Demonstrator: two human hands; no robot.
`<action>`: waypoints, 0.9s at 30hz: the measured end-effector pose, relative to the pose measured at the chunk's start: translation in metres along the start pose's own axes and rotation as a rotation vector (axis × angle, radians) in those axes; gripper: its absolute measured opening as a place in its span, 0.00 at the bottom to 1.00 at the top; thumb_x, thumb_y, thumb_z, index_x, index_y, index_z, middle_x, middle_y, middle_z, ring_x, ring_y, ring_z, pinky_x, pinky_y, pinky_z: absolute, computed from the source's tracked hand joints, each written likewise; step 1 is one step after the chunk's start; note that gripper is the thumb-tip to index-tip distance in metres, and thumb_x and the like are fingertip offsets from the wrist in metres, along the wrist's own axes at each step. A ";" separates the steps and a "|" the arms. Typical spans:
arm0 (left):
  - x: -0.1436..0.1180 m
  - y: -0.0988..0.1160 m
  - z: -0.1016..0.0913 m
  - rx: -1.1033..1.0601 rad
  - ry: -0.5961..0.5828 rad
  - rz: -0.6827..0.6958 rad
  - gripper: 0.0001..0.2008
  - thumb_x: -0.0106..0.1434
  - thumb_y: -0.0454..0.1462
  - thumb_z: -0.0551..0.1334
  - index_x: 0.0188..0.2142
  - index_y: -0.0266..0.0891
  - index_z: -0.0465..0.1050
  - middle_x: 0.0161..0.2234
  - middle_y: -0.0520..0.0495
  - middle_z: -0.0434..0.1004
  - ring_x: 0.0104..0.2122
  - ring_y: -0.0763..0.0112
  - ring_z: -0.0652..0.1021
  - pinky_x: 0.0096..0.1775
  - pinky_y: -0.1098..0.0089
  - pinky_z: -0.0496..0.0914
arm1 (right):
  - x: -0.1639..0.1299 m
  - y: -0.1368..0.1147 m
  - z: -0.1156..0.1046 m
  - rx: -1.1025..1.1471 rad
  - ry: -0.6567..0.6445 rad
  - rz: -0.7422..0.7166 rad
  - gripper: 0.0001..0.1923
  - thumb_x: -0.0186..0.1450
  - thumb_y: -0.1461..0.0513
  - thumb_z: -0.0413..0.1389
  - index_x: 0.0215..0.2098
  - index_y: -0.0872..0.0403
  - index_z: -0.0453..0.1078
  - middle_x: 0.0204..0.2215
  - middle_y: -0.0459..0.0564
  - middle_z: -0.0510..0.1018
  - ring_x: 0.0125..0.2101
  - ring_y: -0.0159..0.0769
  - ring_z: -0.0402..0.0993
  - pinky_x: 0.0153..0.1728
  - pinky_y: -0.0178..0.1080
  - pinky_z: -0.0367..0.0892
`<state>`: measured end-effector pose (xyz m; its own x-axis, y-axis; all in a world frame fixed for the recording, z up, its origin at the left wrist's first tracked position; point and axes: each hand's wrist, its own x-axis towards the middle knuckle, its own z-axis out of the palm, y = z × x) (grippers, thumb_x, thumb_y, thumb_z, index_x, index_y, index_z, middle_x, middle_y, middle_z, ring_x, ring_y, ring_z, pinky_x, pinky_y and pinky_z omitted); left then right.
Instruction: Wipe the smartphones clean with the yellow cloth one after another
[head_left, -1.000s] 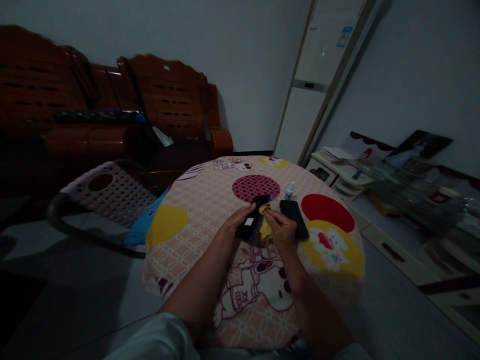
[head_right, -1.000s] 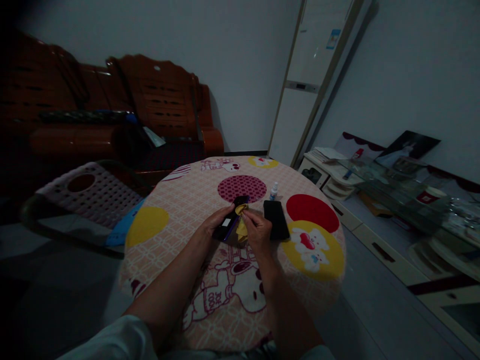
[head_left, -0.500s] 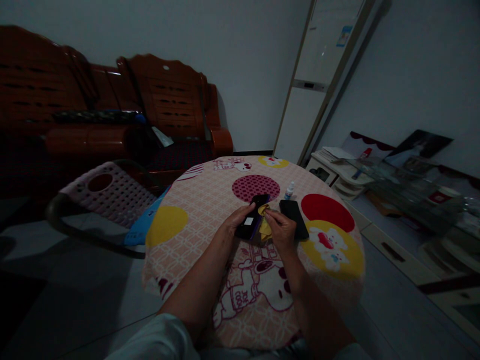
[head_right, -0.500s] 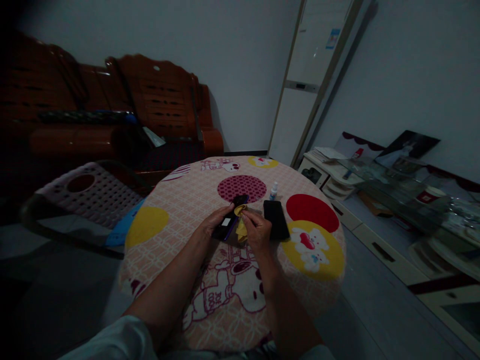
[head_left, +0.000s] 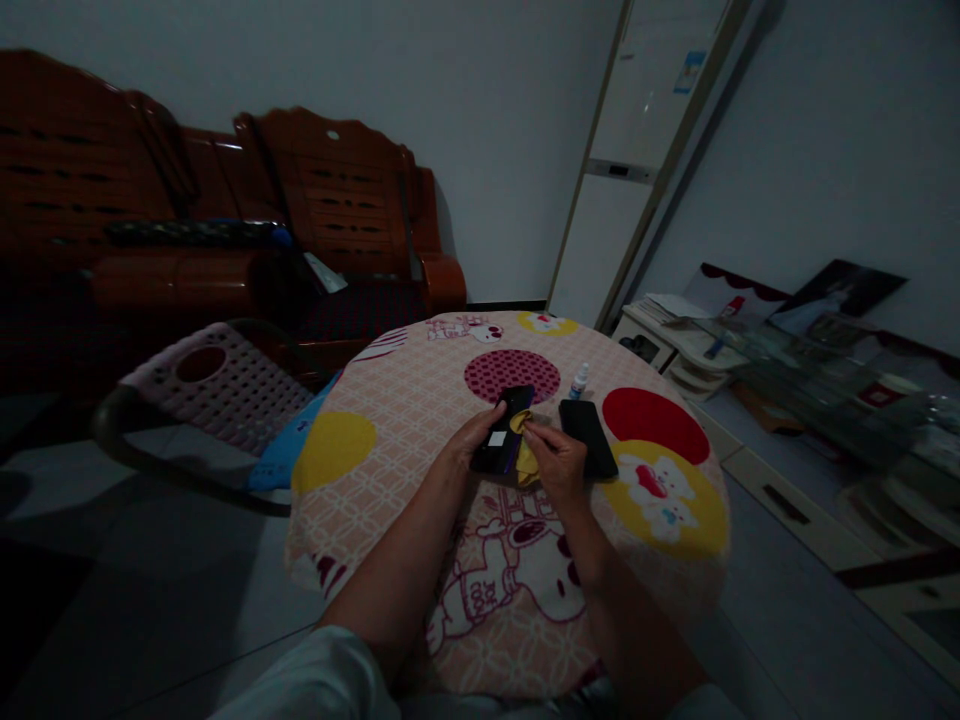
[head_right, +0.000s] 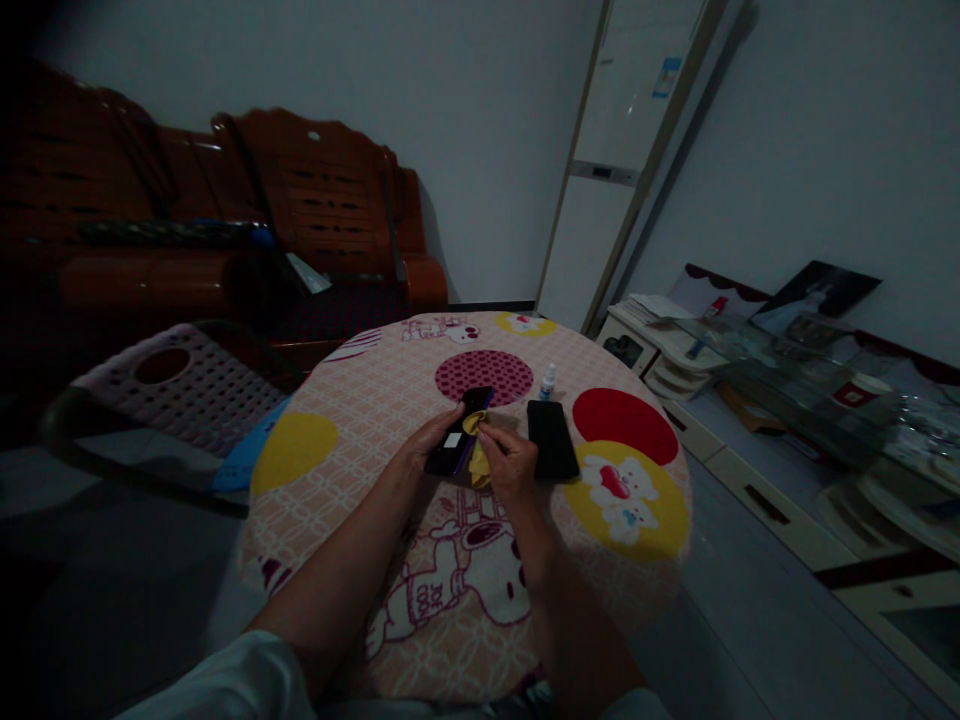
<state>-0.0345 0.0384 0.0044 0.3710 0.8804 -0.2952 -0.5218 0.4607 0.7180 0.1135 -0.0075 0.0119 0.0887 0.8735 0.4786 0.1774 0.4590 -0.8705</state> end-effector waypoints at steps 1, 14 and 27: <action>0.001 0.001 -0.001 -0.048 0.016 -0.042 0.16 0.60 0.46 0.62 0.32 0.33 0.74 0.25 0.44 0.78 0.21 0.68 0.76 0.29 0.68 0.71 | -0.001 0.000 0.001 0.009 -0.020 0.007 0.10 0.59 0.59 0.58 0.36 0.52 0.79 0.35 0.49 0.82 0.35 0.39 0.79 0.38 0.39 0.74; -0.002 0.006 0.009 -0.329 -0.159 -0.144 0.28 0.63 0.53 0.51 0.38 0.29 0.74 0.33 0.37 0.79 0.32 0.58 0.79 0.41 0.59 0.72 | 0.005 0.015 -0.001 -0.027 0.032 0.125 0.10 0.57 0.59 0.59 0.34 0.54 0.79 0.32 0.51 0.83 0.33 0.40 0.79 0.35 0.39 0.73; -0.002 -0.002 0.020 -0.391 -0.234 -0.112 0.27 0.62 0.53 0.53 0.40 0.29 0.74 0.35 0.36 0.79 0.35 0.57 0.79 0.43 0.58 0.71 | 0.007 0.020 -0.003 -0.082 0.050 0.124 0.10 0.56 0.60 0.58 0.32 0.54 0.80 0.29 0.49 0.83 0.30 0.41 0.79 0.34 0.39 0.73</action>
<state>-0.0188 0.0336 0.0159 0.5816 0.7945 -0.1749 -0.7024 0.5989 0.3847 0.1207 0.0076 -0.0018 0.1634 0.9127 0.3746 0.2416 0.3311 -0.9121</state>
